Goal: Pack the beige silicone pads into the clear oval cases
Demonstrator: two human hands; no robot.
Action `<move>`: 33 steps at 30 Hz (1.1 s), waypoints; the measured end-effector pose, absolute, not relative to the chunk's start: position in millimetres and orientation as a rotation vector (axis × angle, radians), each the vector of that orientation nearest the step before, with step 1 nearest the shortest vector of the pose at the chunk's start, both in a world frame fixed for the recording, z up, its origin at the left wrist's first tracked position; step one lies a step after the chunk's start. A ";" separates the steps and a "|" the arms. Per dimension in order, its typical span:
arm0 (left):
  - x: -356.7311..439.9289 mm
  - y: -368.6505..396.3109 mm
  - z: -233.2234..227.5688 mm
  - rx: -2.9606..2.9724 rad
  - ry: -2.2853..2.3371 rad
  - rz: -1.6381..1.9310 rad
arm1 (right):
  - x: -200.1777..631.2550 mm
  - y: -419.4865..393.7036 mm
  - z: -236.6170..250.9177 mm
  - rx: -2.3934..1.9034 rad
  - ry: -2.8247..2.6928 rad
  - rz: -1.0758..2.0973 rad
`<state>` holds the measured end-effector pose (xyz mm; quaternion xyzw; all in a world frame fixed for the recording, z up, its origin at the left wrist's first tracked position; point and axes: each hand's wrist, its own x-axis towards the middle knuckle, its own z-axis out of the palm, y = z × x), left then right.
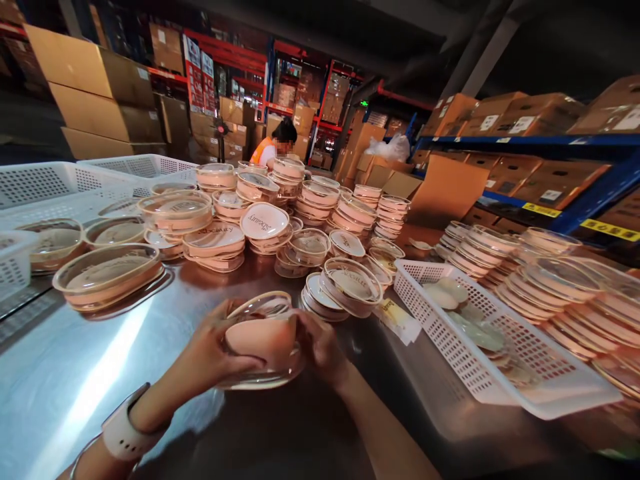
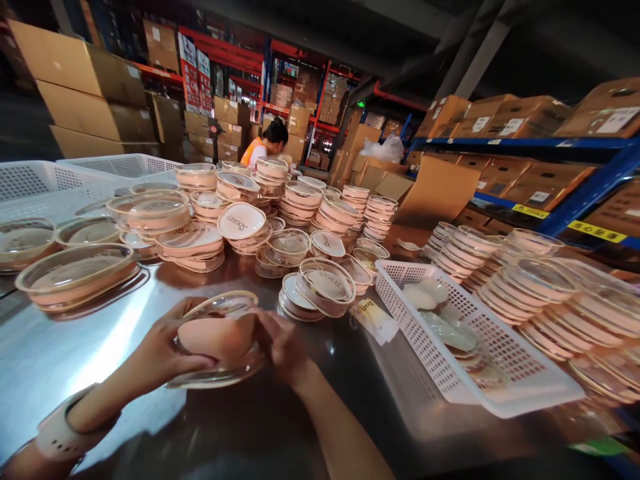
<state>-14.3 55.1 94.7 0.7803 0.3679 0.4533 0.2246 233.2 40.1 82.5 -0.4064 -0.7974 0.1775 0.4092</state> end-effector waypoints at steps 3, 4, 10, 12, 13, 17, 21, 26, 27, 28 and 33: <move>-12.8 53.1 99.8 2.179 0.996 1.156 | 228.6 44.9 83.9 -1.044 -2.111 0.521; -13.0 53.3 100.7 2.167 1.003 1.147 | 227.8 46.1 83.4 -1.042 -2.075 0.553; -17.7 60.8 99.8 1.955 1.046 1.165 | 226.7 47.4 83.4 -0.947 -1.865 0.621; -17.9 61.8 97.5 1.961 1.066 1.176 | 229.4 47.4 88.4 -0.944 -1.947 0.505; -17.6 61.5 95.8 1.983 1.070 1.173 | 231.2 47.5 91.1 -0.951 -2.019 0.408; -16.1 58.1 86.6 2.141 0.998 1.075 | 235.1 47.4 90.6 -0.961 -2.355 0.103; -21.7 56.4 79.8 2.335 0.779 1.037 | 231.3 49.6 71.4 -1.046 -2.398 0.381; -22.5 67.4 67.9 2.389 0.817 0.847 | 238.6 70.5 56.1 -1.264 -1.485 0.809; -19.7 71.8 62.4 2.322 0.906 0.871 | 241.1 75.8 54.7 -1.269 -1.305 0.830; -16.3 76.6 56.4 2.231 0.993 0.916 | 243.0 80.5 53.5 -1.266 -1.177 0.844; -3.4 92.8 43.0 1.675 1.129 1.193 | 231.3 79.5 51.7 -1.197 -0.923 1.014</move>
